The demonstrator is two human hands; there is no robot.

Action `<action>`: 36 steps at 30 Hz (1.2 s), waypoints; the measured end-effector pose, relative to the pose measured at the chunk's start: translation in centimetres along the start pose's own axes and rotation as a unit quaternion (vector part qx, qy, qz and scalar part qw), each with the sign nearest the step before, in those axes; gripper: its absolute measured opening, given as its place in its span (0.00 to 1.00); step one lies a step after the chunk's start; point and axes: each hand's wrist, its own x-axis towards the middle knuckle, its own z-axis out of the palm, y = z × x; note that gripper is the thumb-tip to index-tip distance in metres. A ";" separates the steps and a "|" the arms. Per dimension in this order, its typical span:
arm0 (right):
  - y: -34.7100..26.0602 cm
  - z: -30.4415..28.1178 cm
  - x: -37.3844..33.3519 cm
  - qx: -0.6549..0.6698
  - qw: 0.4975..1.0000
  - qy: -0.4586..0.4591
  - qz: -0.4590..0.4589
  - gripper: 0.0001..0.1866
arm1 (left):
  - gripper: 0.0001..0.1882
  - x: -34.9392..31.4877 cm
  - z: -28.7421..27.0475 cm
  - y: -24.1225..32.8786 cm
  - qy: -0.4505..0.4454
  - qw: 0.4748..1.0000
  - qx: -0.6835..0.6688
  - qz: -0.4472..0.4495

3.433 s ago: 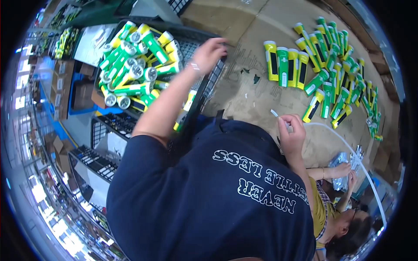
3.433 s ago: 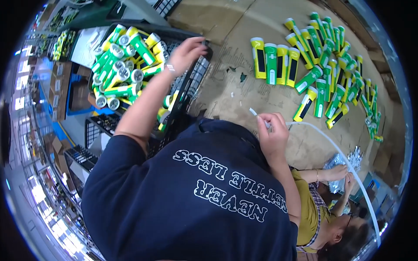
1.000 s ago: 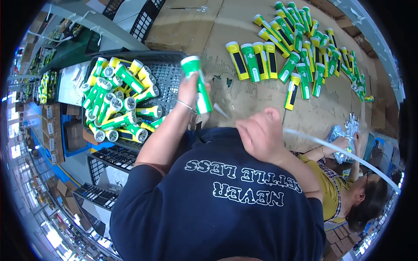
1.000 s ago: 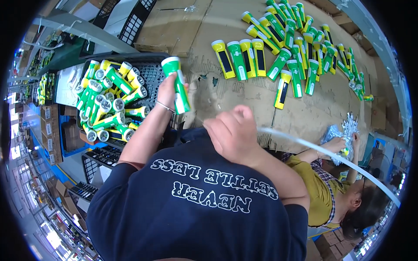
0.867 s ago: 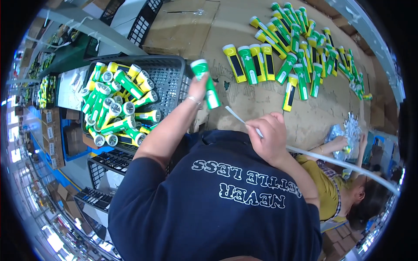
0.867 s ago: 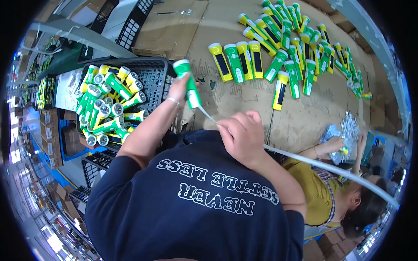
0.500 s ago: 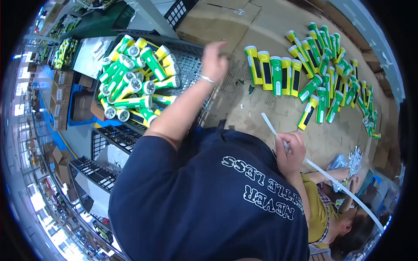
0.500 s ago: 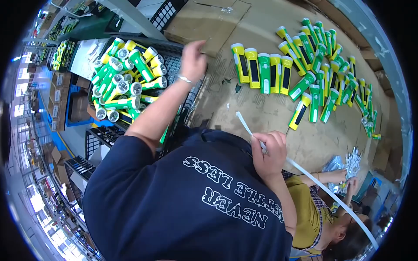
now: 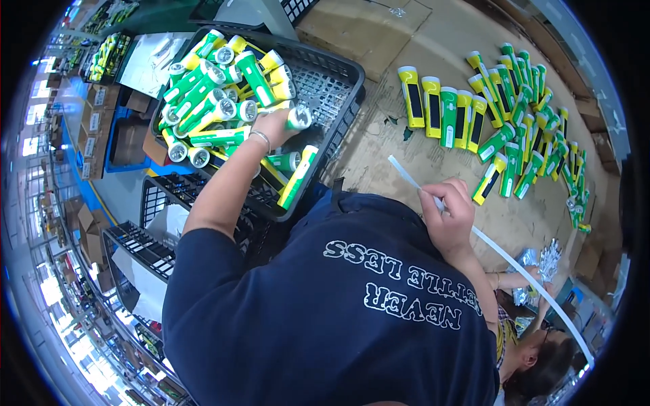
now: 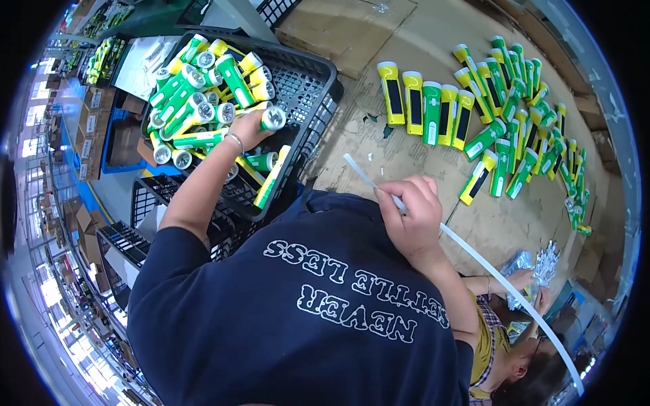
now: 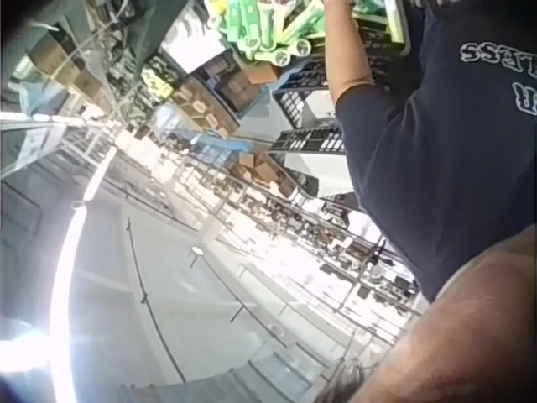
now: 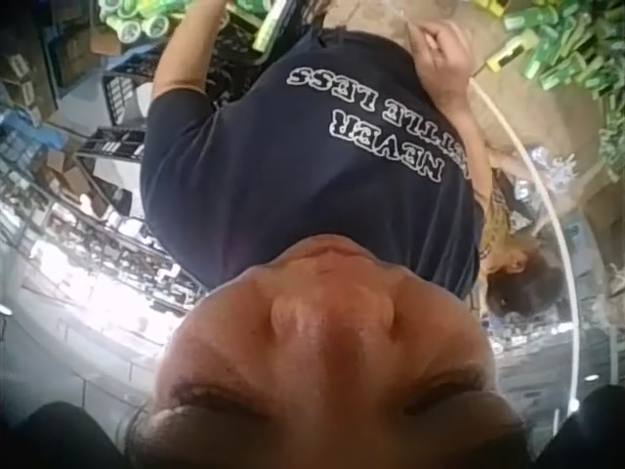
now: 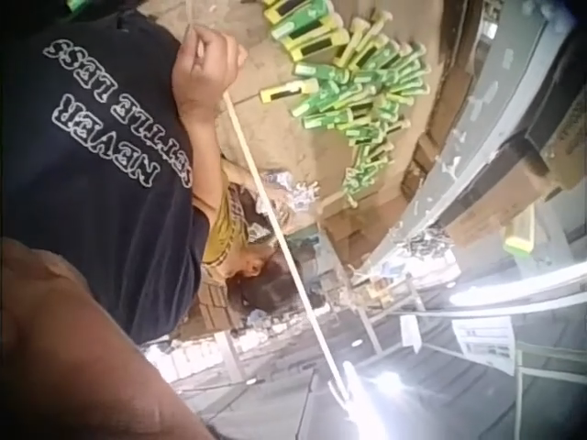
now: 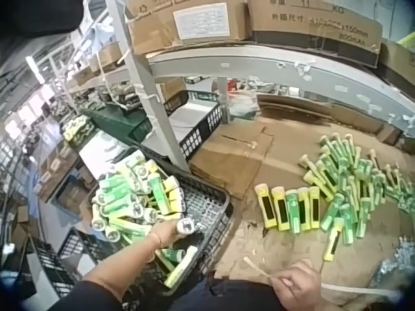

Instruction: Applying small white adhesive labels to the green bodies of plastic flashlights on an industrial assembly line.

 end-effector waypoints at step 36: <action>1.6 1.4 1.2 0.029 0.998 0.024 0.053 0.05 | 0.19 -4.1 -3.5 20.6 -0.087 0.717 -0.690 0.054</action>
